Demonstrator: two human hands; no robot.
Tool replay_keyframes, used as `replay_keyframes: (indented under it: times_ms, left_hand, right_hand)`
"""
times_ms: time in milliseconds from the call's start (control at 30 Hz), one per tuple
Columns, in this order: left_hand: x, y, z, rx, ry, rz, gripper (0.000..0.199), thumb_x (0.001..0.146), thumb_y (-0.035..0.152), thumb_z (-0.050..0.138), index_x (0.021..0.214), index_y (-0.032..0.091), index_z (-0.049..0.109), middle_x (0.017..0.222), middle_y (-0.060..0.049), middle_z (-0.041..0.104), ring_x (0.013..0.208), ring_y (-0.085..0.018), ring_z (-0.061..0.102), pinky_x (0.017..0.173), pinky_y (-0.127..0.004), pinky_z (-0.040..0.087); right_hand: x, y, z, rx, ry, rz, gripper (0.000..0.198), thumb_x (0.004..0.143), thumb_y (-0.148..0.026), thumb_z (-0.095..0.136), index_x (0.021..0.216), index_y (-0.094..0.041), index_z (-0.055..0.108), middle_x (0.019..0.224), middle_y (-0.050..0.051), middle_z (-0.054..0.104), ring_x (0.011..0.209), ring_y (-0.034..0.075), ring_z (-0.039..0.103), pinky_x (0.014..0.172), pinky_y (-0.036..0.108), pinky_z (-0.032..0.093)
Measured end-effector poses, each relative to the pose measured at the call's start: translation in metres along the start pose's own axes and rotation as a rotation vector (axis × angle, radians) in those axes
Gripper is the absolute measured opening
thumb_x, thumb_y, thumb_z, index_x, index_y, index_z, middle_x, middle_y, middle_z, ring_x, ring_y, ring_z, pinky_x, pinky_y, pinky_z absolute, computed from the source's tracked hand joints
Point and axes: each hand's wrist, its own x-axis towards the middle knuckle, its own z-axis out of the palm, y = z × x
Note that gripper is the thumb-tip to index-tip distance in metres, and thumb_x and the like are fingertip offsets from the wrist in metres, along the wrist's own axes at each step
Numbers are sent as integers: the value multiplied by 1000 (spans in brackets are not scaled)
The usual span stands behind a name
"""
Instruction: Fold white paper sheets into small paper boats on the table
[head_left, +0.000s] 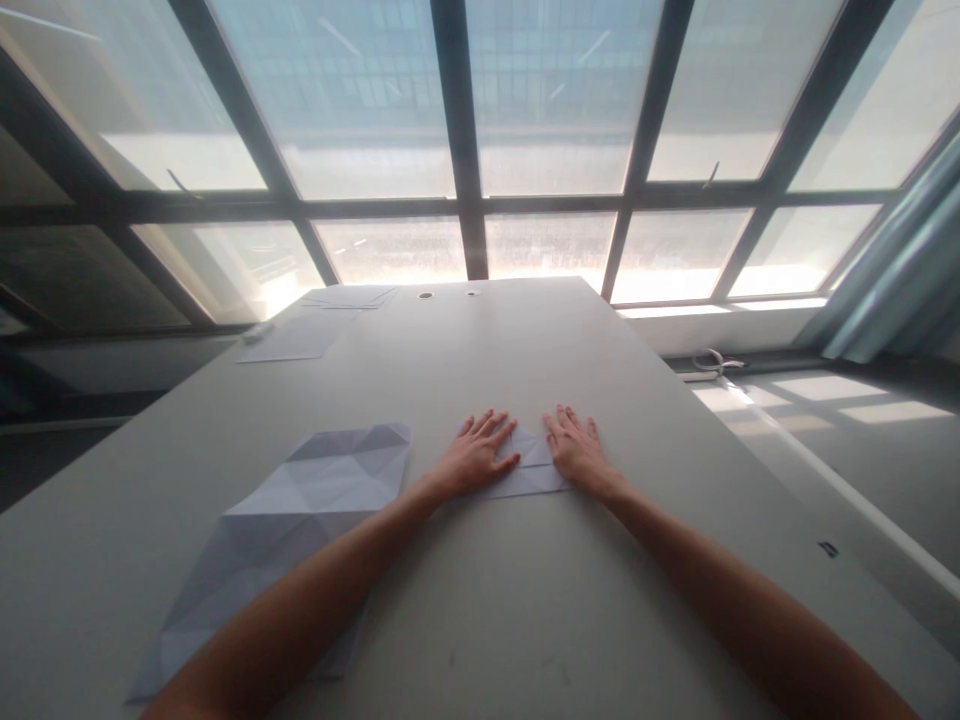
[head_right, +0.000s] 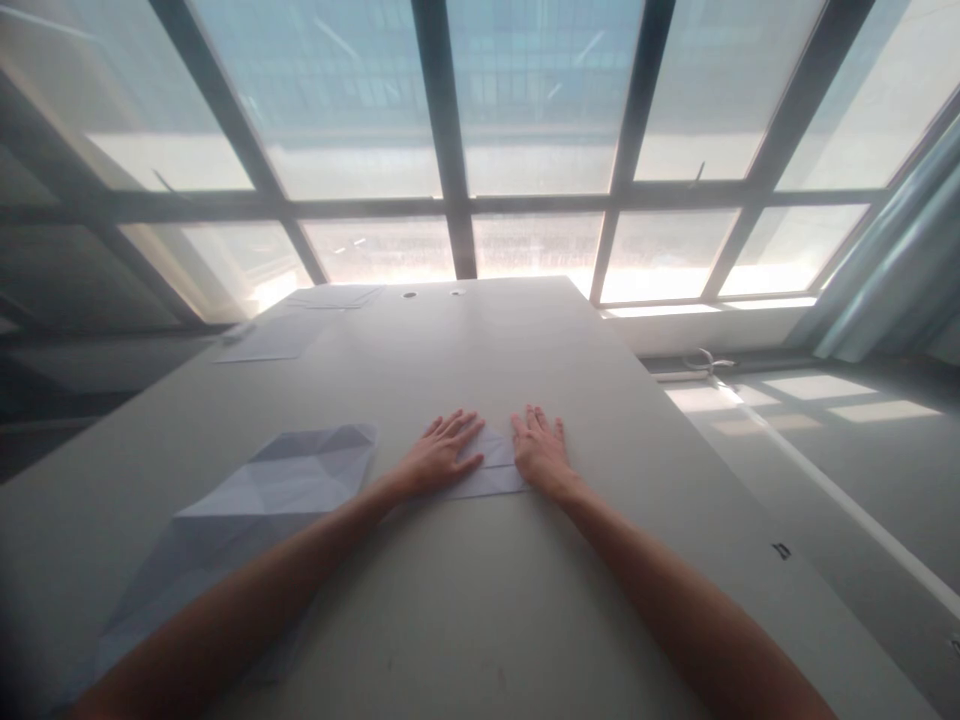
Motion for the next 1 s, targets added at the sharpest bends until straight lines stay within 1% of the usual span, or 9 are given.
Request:
replay_keyframes:
  times_ms: [233,333,400,467,533,667,833,900,1000]
  left_hand:
    - [0,1,-1,-12,5,-3,69,94,66,31,152,29,29,159,-3,25,148,-26,14,119,-46,10]
    - [0,2,-2,-9,8,-1,69,94,66,30,152,28,30,159,-4,25,148,-26,14,119,-46,10]
    - [-1,3,-2,-9,12,2,70,94,66,29,152,28,29,159,-4,25,148,-26,14,118,-45,11]
    - [-2,4,-2,-8,21,2,68,95,65,27,152,28,29,159,-4,25,148,-24,13,118,-44,11]
    - [-2,4,-1,-5,27,0,65,97,62,25,152,27,29,159,-4,26,148,-23,13,118,-44,11]
    - [-1,2,2,5,27,-3,63,99,59,24,152,26,28,159,-4,25,149,-22,12,119,-43,9]
    - [-1,2,2,7,17,-8,64,98,59,25,153,25,28,159,-5,25,149,-23,12,119,-44,9]
    - [-1,2,1,7,15,-10,64,98,58,27,153,25,28,159,-5,25,149,-23,13,119,-44,9]
    - [-2,4,-1,4,14,-10,65,97,59,30,153,25,28,159,-6,25,149,-24,13,119,-45,11]
  right_hand:
    - [3,10,-1,114,171,53,48,97,-20,31,142,-13,46,152,17,38,143,27,29,115,55,18]
    - [0,-1,-6,160,239,-35,50,96,-17,30,144,-11,44,152,15,38,144,22,28,117,46,20]
    - [-4,-11,-8,179,204,-179,49,96,-18,32,143,-11,46,150,13,42,143,19,29,118,41,20]
    - [-10,-22,-7,179,105,-333,49,96,-20,35,143,-12,46,149,12,44,142,18,32,118,38,21]
    - [-14,-30,-4,156,22,-405,51,97,-24,35,146,-12,41,152,13,38,142,20,31,118,39,21]
    - [-17,-36,0,93,-57,-389,56,99,-32,32,151,-10,32,156,14,27,145,23,24,119,44,17]
    - [-17,-34,-2,72,-76,-387,58,99,-35,31,151,-9,29,157,15,24,146,25,22,119,46,14]
    - [-16,-35,-5,80,-72,-393,57,99,-33,33,150,-9,31,156,15,27,146,24,23,119,46,15]
    - [-16,-35,-10,105,-45,-409,50,97,-27,37,143,-11,44,151,15,40,143,22,31,119,45,15]
